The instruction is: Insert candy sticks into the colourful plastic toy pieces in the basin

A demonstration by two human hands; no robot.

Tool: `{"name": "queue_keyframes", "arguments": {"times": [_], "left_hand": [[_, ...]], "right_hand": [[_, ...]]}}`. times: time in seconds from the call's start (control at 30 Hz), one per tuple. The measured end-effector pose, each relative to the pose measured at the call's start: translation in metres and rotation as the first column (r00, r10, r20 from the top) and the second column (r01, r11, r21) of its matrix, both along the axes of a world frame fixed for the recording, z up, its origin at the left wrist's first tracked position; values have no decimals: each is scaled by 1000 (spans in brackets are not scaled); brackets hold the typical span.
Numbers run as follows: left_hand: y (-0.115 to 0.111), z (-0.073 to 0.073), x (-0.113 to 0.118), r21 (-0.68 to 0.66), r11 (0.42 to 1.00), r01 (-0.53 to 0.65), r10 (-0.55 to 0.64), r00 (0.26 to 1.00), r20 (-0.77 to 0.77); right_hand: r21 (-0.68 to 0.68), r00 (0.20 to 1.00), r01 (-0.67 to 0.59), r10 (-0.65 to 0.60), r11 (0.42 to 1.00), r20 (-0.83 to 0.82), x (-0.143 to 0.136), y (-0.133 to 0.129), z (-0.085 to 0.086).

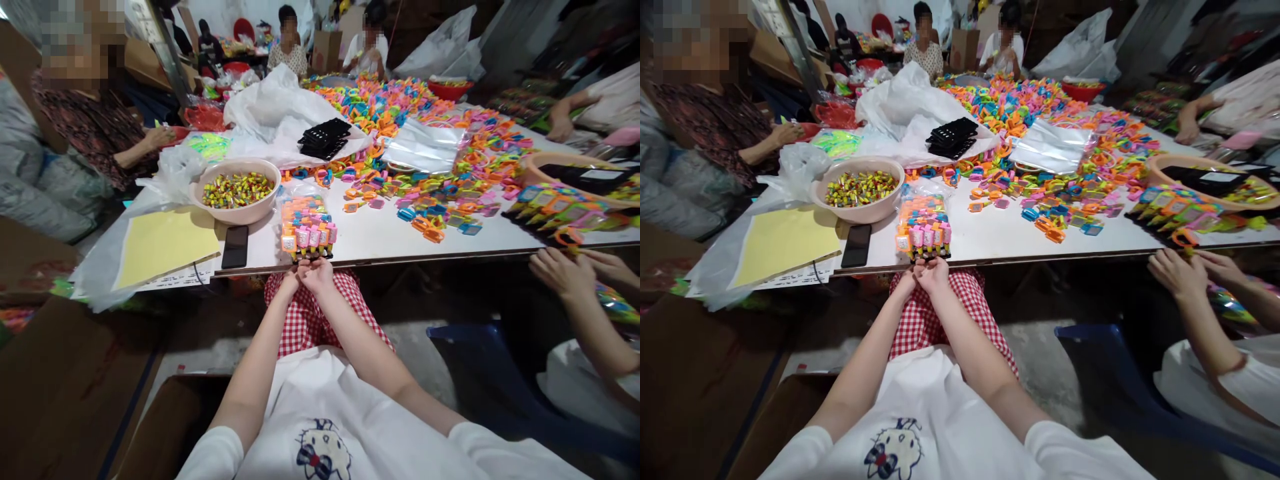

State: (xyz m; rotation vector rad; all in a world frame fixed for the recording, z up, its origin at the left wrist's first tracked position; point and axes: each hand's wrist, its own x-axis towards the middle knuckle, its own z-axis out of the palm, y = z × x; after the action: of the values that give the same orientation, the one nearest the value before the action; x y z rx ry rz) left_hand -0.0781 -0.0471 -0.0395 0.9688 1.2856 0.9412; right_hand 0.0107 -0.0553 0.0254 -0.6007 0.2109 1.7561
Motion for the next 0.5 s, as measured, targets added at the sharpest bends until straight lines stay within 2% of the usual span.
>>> {"name": "queue_keyframes", "arguments": {"times": [0.07, 0.2, 0.37, 0.5], "left_hand": [[1, 2, 0, 14, 999, 33, -33, 999, -19], [2, 3, -4, 49, 994, 98, -95, 993, -70], [-1, 3, -14, 54, 983, 176, -167, 977, -136], [-5, 1, -16, 69, 980, 189, -174, 967, -185]], "right_hand": [[-28, 999, 0, -1, 1000, -52, -2, 0, 0], [-60, 1000, -17, 17, 998, 5, -4, 1, -2], [-91, 990, -59, 70, 994, 123, -9, 5, -6], [-131, 949, -107, 141, 986, 284, -14, 11, -8]]}}
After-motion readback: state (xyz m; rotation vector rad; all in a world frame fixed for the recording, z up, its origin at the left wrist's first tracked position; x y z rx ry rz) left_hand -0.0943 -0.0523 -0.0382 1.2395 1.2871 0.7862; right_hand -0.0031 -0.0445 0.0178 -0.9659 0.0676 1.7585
